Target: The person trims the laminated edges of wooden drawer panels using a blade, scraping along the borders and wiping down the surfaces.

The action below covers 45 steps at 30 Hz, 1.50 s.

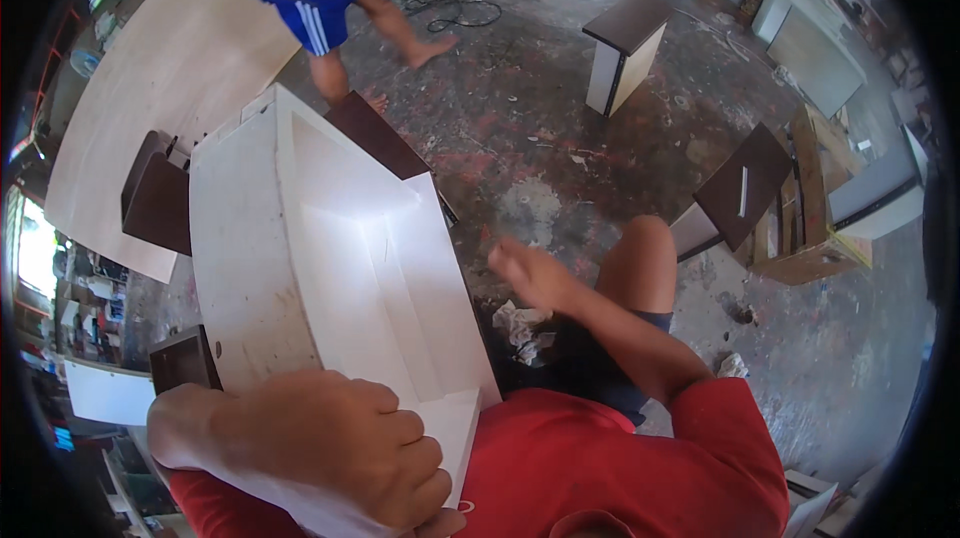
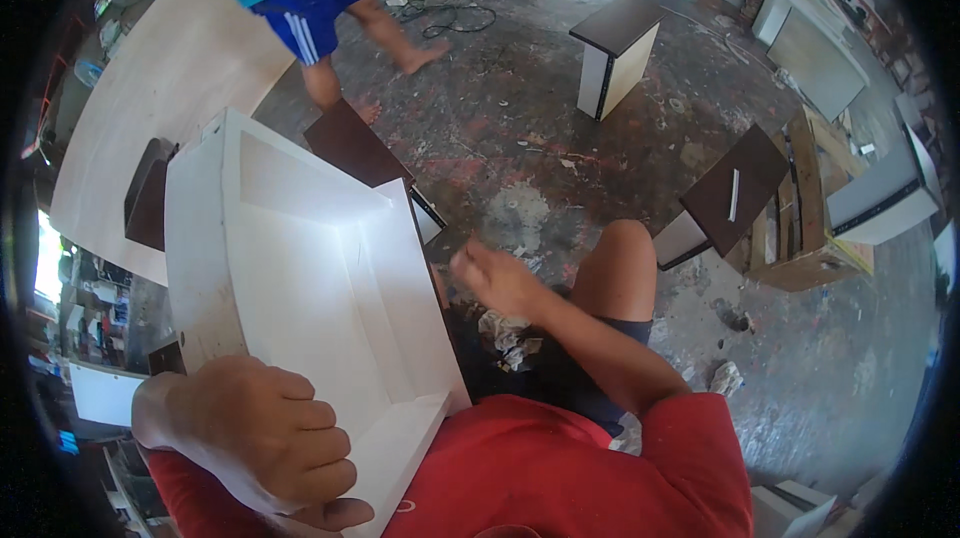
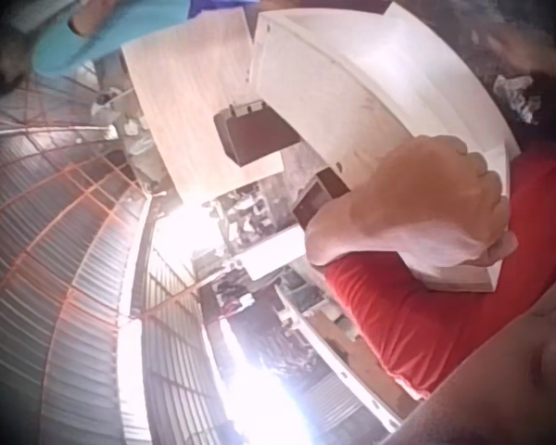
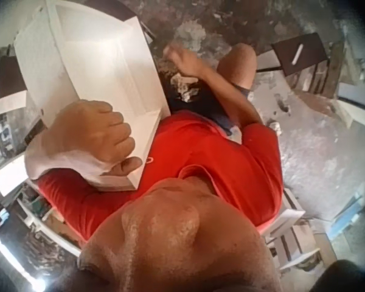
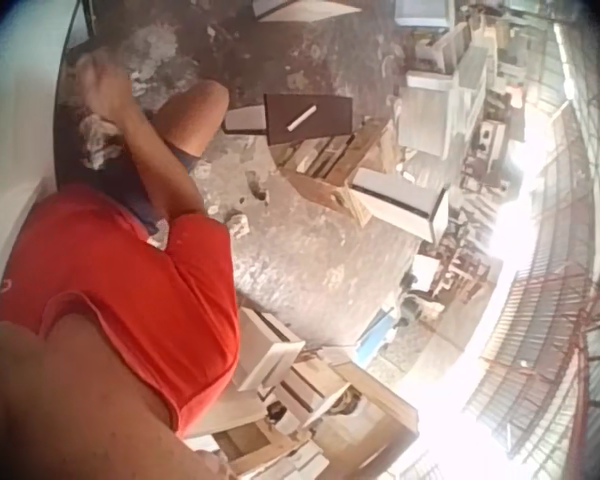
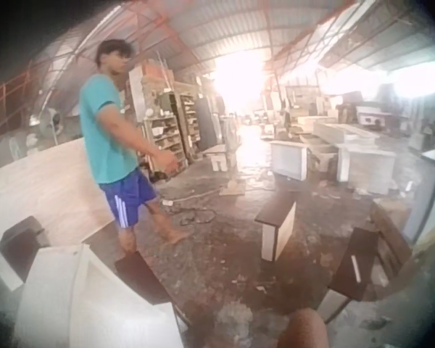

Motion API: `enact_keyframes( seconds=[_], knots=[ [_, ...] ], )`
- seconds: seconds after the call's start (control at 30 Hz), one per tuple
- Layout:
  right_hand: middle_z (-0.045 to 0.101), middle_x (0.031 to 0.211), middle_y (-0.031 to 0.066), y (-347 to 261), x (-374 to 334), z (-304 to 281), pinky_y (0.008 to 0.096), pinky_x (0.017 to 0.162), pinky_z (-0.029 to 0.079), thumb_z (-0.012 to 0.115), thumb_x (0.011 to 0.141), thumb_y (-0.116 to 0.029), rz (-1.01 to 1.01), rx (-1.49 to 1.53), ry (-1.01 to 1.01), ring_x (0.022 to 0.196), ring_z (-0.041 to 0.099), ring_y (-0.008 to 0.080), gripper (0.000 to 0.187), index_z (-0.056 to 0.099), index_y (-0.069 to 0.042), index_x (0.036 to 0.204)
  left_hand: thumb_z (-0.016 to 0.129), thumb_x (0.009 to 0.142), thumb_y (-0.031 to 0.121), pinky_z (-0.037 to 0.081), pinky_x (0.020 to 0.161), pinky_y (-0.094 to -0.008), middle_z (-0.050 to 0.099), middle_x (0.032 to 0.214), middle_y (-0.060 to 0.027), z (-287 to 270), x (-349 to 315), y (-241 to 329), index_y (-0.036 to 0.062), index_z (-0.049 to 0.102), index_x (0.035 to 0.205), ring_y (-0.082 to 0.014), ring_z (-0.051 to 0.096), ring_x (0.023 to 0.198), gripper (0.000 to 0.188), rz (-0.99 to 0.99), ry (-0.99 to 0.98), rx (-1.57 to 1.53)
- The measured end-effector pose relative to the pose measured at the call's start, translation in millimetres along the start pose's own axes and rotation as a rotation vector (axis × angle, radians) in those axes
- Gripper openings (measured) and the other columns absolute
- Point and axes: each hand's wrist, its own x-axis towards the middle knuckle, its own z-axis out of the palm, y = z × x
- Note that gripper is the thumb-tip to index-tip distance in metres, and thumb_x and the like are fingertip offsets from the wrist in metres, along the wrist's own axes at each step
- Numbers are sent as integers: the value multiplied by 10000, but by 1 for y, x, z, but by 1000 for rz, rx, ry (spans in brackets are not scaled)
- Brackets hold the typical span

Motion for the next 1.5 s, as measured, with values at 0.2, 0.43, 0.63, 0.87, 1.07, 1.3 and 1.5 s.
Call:
enact_keyframes(
  seconds=[0.2, 0.43, 0.63, 0.87, 1.07, 1.3, 1.5],
  knots=[
    [702, 926, 227, -10, 99, -25, 536, 780, 527, 576, 1012, -200, -181, -174, 200, 901, 690, 463, 187, 608, -54, 1123, 701, 890, 309, 490, 520, -336, 547, 548, -3, -9, 6, -1, 111, 569, 572, -171, 551, 497, 396, -18, -77, 36],
    [752, 952, 165, -11, 175, -7, 479, 796, 571, 694, 932, -123, -518, -290, 365, 857, 721, 389, 134, 737, -92, 1055, 700, 880, 292, 496, 525, -343, 543, 530, -13, -5, 7, 0, 106, 576, 570, -185, 573, 491, 381, -55, -88, -33],
    [768, 860, 91, -14, 184, -3, 436, 772, 584, 731, 900, -149, -512, -511, 364, 811, 743, 303, 124, 777, -159, 1014, 708, 837, 270, 484, 509, -342, 530, 529, -18, -10, 5, -1, 97, 567, 559, -188, 561, 490, 357, -77, -43, -87],
    [726, 744, 50, -6, 188, 5, 429, 776, 565, 755, 855, -151, -594, -654, 422, 726, 724, 281, 118, 732, -163, 970, 716, 835, 280, 471, 484, -343, 513, 526, -16, -4, 1, -1, 90, 573, 556, -193, 546, 487, 367, -37, -68, -47],
    [722, 754, 46, -3, 178, 8, 415, 787, 532, 741, 859, -127, -637, -658, 461, 799, 725, 249, 99, 680, -155, 932, 712, 830, 278, 470, 466, -347, 514, 525, -18, -3, 3, -2, 91, 567, 553, -192, 547, 477, 364, -34, -69, -26],
    [712, 774, 46, 0, 180, 2, 419, 755, 528, 735, 899, -161, -591, -697, 463, 792, 714, 252, 75, 685, -158, 955, 639, 869, 164, 551, 568, -326, 661, 699, -48, 12, -1, -13, 38, 638, 781, -187, 682, 604, 154, 88, -114, -20],
    [712, 764, 54, 7, 161, 2, 423, 754, 522, 731, 895, -158, -652, -654, 469, 783, 708, 264, 77, 678, -149, 949, 677, 845, 234, 488, 486, -338, 548, 564, -26, -10, 12, -8, 77, 567, 601, -186, 582, 508, 311, 70, -73, 31]
  ],
)
